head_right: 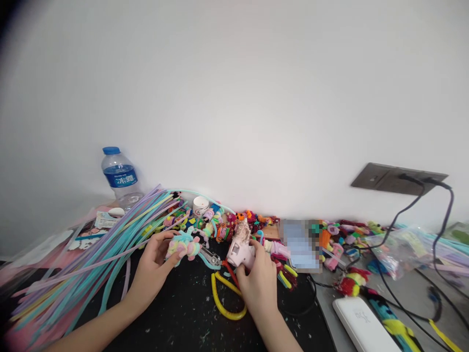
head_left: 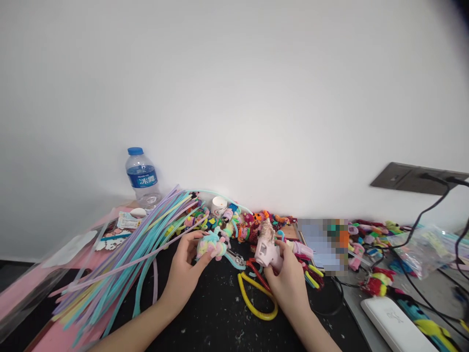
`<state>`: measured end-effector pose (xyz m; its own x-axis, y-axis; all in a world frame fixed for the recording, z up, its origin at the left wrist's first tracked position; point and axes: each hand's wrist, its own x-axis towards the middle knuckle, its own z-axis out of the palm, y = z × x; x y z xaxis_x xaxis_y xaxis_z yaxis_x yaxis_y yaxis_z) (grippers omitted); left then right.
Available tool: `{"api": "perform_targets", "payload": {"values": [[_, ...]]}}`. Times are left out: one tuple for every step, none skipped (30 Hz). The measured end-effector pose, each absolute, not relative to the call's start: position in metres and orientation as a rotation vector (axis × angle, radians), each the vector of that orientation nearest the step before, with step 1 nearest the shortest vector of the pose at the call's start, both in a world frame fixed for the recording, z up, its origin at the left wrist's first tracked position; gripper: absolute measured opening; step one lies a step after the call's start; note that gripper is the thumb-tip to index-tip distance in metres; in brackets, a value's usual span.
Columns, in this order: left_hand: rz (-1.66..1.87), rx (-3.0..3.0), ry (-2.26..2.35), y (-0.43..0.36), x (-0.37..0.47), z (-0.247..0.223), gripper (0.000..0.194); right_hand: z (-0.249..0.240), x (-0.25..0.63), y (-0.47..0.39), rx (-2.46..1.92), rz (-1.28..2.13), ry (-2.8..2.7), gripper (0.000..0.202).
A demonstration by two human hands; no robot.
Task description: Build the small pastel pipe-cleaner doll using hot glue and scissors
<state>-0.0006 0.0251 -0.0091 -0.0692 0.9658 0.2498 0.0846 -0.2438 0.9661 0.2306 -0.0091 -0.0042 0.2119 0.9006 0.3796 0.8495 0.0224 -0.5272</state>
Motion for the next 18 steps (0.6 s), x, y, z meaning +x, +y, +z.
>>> {"api": "perform_targets", "payload": {"values": [[1.426, 1.457, 1.226, 0.025, -0.001, -0.009, 0.029, -0.002, 0.231, -0.011, -1.721, 0.163, -1.597, 0.040], [1.434, 1.505, 1.247, 0.025, -0.001, -0.010, 0.028, -0.001, 0.231, -0.013, -1.620, 0.228, -1.581, 0.035], [1.442, 1.557, 1.259, 0.025, -0.001, -0.010, 0.028, 0.001, 0.230, -0.016, -1.517, 0.288, -1.585, 0.029], [1.449, 1.609, 1.265, 0.025, -0.002, -0.009, 0.027, 0.002, 0.228, -0.019, -1.419, 0.340, -1.606, 0.024], [1.452, 1.662, 1.268, 0.024, -0.002, -0.009, 0.027, 0.002, 0.226, -0.022, -1.334, 0.384, -1.636, 0.020], [1.449, 1.715, 1.271, 0.024, -0.002, -0.008, 0.026, 0.001, 0.223, -0.025, -1.263, 0.422, -1.669, 0.017], [1.442, 1.770, 1.274, 0.023, -0.002, -0.007, 0.026, 0.000, 0.220, -0.028, -1.211, 0.454, -1.691, 0.014], [1.431, 1.827, 1.275, 0.022, -0.002, -0.006, 0.026, -0.002, 0.218, -0.031, -1.173, 0.481, -1.703, 0.013], [1.422, 1.882, 1.270, 0.021, -0.002, -0.005, 0.025, -0.005, 0.215, -0.033, -1.152, 0.503, -1.698, 0.013], [1.414, 1.934, 1.259, 0.020, -0.002, -0.004, 0.025, -0.008, 0.213, -0.035, -1.141, 0.527, -1.682, 0.015], [1.409, 1.981, 1.244, 0.018, -0.002, -0.004, 0.025, -0.011, 0.211, -0.036, -1.136, 0.554, -1.662, 0.018], [1.406, 2.022, 1.229, 0.017, -0.002, -0.003, 0.025, -0.014, 0.210, -0.037, -1.137, 0.583, -1.640, 0.020], [1.400, 2.057, 1.214, 0.016, -0.002, -0.002, 0.025, -0.016, 0.209, -0.037, -1.142, 0.610, -1.617, 0.022], [1.397, 2.087, 1.197, 0.015, -0.001, -0.002, 0.025, -0.018, 0.208, -0.038, -1.148, 0.636, -1.598, 0.023], [1.395, 2.112, 1.181, 0.014, -0.001, -0.002, 0.025, -0.019, 0.208, -0.038, -1.151, 0.661, -1.584, 0.024], [1.392, 2.132, 1.166, 0.014, -0.001, -0.002, 0.025, -0.020, 0.207, -0.038, -1.151, 0.681, -1.574, 0.024], [1.391, 2.147, 1.155, 0.013, -0.001, -0.002, 0.025, -0.020, 0.207, -0.038, -1.150, 0.694, -1.565, 0.025], [1.388, 2.159, 1.148, 0.013, -0.001, -0.002, 0.025, -0.020, 0.207, -0.038, -1.149, 0.699, -1.558, 0.025]]}}
